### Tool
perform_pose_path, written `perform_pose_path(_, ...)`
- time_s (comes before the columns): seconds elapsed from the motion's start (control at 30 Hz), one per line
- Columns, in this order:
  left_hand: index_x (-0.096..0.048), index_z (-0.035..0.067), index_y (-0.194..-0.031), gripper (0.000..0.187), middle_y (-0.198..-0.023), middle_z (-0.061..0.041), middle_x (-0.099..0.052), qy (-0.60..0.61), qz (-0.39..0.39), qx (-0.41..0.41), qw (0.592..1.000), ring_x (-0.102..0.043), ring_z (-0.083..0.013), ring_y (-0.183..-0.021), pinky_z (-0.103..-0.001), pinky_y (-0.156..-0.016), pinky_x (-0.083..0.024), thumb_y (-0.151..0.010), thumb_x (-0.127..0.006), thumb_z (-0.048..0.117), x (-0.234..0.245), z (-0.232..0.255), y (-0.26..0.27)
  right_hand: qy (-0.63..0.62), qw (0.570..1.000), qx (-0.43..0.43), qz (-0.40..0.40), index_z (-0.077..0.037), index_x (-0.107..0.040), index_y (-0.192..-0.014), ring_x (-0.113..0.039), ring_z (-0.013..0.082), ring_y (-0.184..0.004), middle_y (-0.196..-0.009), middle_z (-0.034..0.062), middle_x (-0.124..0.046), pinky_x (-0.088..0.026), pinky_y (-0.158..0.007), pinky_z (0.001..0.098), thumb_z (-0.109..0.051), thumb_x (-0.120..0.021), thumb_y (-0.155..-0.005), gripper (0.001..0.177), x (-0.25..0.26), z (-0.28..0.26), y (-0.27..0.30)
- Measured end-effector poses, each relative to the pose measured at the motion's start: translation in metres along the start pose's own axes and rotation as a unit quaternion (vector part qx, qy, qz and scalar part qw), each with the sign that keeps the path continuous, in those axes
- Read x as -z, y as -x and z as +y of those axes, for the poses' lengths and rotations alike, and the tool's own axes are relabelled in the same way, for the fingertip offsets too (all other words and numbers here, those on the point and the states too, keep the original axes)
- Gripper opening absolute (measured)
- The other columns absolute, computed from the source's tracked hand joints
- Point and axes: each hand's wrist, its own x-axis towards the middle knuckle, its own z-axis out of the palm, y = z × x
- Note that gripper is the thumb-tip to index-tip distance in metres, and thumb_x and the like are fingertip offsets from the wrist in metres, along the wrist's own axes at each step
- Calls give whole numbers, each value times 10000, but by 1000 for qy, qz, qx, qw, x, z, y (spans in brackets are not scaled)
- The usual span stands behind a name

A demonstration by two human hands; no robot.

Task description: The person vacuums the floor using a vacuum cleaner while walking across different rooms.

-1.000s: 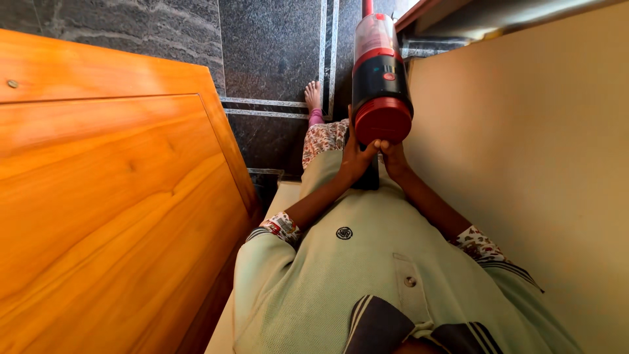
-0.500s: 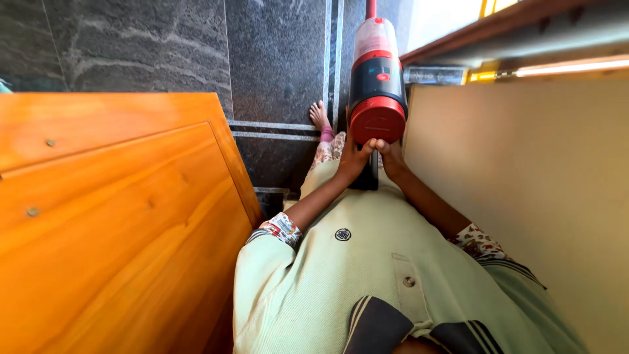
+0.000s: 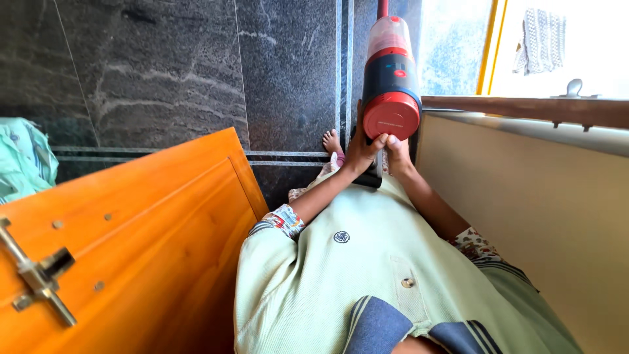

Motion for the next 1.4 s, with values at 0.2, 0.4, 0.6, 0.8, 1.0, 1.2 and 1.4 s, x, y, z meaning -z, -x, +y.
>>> perform_pose_path(0.2,-31,12,-1668,1161,-1693,-277,-212,-14,4,-2,1000,-289,-346,-1566,-403,-1273,-259,-918,-650,647,5,-2,-37,23,1000,-3,-5,-7,-482,-1425,-584,199,-1222,-1329,96,-580,-482,-1061,359,-635,-724,-860,879,-3,-16,-36)
perform_pose_path(0.4,-18,-6,-1639,1247,-1522,-221,-443,42,-17,40,998,-428,-316,-1447,-431,-1245,-316,-860,-650,734,2,12,-69,-11,1000,-24,-3,-1,-483,-1435,-574,214,-1197,-1308,106,-573,-484,-1019,373,-647,-741,-862,901,7,-26,-63)
perform_pose_path(0.6,-54,-13,-1671,1233,-1559,-215,-458,-30,-14,-1,999,-438,-317,-1478,-448,-1272,-296,-875,-646,718,7,37,-105,4,1000,-17,-1,-20,-462,-1447,-552,205,-1268,-1347,87,-567,-448,-1093,365,-650,-726,-858,901,-1,-51,-89)
perform_pose_path(0.8,46,-18,-1648,1310,-1613,-260,-342,24,-49,20,998,-369,-353,-1513,-432,-1256,-301,-852,-690,716,27,59,-125,-50,999,-5,17,-42,-487,-1440,-539,207,-1269,-1343,75,-561,-420,-1127,392,-606,-739,-900,820,-10,-31,-103)
perform_pose_path(1.0,-23,-14,-1678,1234,-1691,-279,-279,-42,-84,-2,996,-317,-372,-1586,-428,-1295,-279,-896,-687,671,60,59,-121,-118,992,-5,36,-74,-475,-1418,-546,213,-1300,-1350,53,-574,-427,-1136,418,-587,-731,-868,794,-40,-12,-99)
perform_pose_path(1.2,-23,-25,-1653,1252,-1656,-279,-309,-76,-126,12,989,-362,-365,-1545,-417,-1247,-332,-860,-700,668,105,63,-95,-179,981,31,66,-62,-483,-1433,-523,197,-1319,-1356,49,-576,-372,-1189,398,-529,-718,-938,720,-80,35,-70)
perform_pose_path(1.4,-38,-35,-1656,1263,-1633,-279,-352,-61,-145,11,987,-385,-369,-1534,-416,-1246,-331,-843,-713,658,138,67,-62,-177,980,64,68,-66,-495,-1424,-497,189,-1357,-1399,41,-565,-348,-1211,387,-564,-693,-932,728,-112,68,-41)
